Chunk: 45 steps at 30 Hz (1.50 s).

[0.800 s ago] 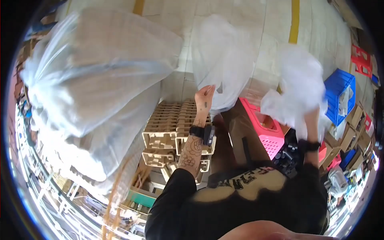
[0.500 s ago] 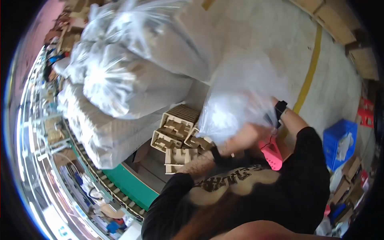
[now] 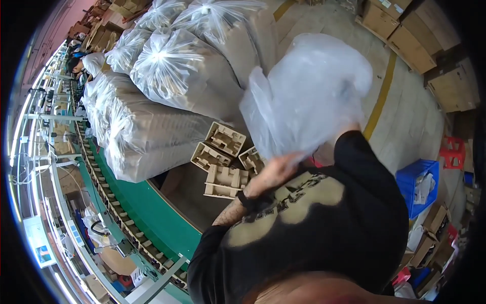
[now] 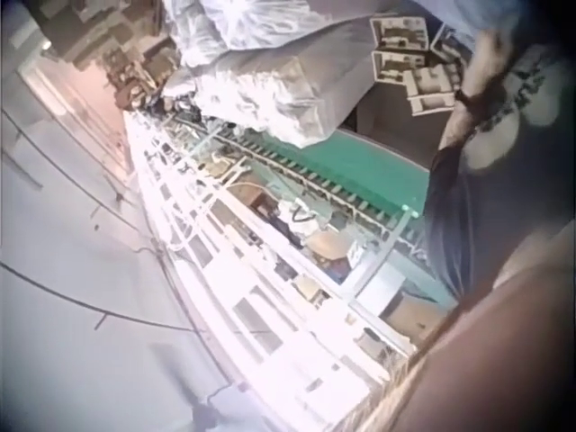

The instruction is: The person removes plastic bags from a stack of cardboard trays, arranges the trays on a conveyor belt, and places a black plastic component into each tray.

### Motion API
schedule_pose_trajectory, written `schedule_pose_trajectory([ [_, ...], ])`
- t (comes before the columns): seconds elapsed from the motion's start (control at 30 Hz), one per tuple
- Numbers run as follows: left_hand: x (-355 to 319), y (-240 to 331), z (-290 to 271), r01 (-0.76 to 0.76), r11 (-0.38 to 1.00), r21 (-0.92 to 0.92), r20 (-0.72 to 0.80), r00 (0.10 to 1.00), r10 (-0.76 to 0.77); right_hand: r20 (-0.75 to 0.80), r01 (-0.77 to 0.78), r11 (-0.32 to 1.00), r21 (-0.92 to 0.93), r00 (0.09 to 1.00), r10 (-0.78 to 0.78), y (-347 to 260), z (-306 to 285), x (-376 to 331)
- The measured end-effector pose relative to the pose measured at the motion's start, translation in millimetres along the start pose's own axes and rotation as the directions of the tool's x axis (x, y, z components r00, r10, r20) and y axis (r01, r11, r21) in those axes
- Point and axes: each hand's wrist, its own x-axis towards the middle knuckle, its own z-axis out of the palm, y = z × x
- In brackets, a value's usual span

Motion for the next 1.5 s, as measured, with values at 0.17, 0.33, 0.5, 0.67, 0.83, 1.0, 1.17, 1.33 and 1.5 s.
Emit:
schedule_pose_trajectory([
  [0.17,27,-40,-80,0.177,0.981,0.078,-0.557,0.824,-0.104,0.055,-0.016,1.000,-0.001,0.998,0.016,1,19,-39],
  [0.33,44,-80,-142,0.470,0.846,0.252,-0.591,0.767,-0.251,0.226,0.006,1.000,0.001,0.974,-0.006,20,61,-84],
  [0.5,38,-168,-163,0.511,0.848,-0.139,-0.579,0.653,-0.488,0.081,-0.219,0.964,-0.150,0.969,0.233,97,17,-81],
  [0.67,44,-143,-164,0.374,0.824,-0.425,-0.655,0.500,-0.566,0.007,-0.256,0.943,0.212,0.965,0.261,61,-149,-103],
  [0.83,5,-137,-155,0.285,0.944,0.167,-0.880,0.476,0.012,-0.245,-0.251,0.909,0.332,0.908,0.340,11,-190,-143],
  [1.0,-31,-185,-160,0.713,0.676,0.188,-0.529,0.653,-0.542,-0.089,-0.151,0.977,0.148,0.982,0.165,79,-53,-77],
  [1.17,-40,-163,-134,0.583,0.812,-0.044,-0.564,0.656,-0.501,-0.202,-0.250,0.966,0.066,0.945,0.259,131,-107,24],
  [1.33,-169,-186,-98,0.887,0.451,0.101,-0.562,0.425,-0.709,-0.502,-0.207,0.978,0.032,0.843,0.194,58,-54,90],
  [1.5,-286,-146,-32,0.977,0.184,-0.110,-0.914,-0.027,-0.404,-0.414,0.144,0.978,-0.150,0.889,-0.195,-156,55,53],
])
